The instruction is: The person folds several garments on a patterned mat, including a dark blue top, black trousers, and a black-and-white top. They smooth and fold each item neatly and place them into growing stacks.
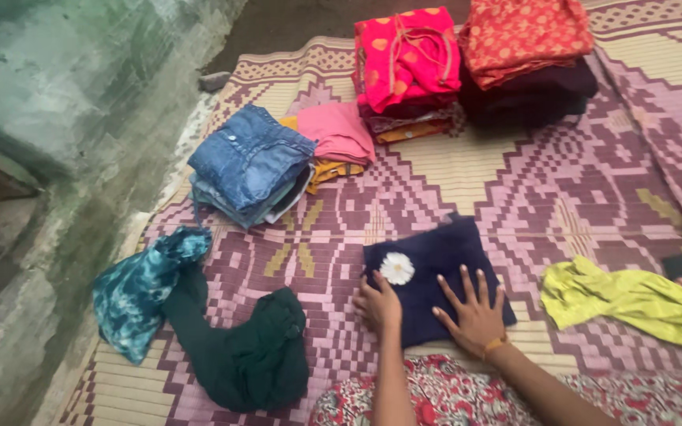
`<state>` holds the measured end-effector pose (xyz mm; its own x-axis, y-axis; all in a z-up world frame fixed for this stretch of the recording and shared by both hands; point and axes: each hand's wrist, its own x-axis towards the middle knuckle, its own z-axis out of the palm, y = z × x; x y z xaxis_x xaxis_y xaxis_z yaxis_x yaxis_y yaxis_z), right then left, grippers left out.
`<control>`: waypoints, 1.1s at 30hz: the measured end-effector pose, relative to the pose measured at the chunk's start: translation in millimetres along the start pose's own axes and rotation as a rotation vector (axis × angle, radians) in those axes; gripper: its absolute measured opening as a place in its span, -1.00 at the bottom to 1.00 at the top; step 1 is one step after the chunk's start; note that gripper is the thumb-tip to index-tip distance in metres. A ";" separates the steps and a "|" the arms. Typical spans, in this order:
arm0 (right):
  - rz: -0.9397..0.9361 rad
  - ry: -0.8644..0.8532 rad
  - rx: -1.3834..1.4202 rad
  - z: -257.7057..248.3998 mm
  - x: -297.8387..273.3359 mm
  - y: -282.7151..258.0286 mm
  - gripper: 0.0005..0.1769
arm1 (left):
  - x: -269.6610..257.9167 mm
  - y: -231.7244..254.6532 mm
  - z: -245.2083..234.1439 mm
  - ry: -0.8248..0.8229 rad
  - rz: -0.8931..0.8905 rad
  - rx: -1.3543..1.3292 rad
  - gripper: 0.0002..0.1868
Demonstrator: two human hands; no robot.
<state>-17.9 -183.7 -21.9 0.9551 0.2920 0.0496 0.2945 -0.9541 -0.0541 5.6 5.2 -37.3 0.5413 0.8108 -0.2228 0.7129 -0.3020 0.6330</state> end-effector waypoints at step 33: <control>0.370 0.159 1.133 10.6 -12.3 148.0 -0.34 | -130.3 31.0 -27.8 -0.313 1.357 0.200 -0.53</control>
<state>14.2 -327.8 -41.0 0.9966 -0.0744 -0.0358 -0.0601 -0.3552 -0.9329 -55.2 -96.0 32.0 0.9059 -0.3011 0.2978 -0.4013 -0.8351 0.3762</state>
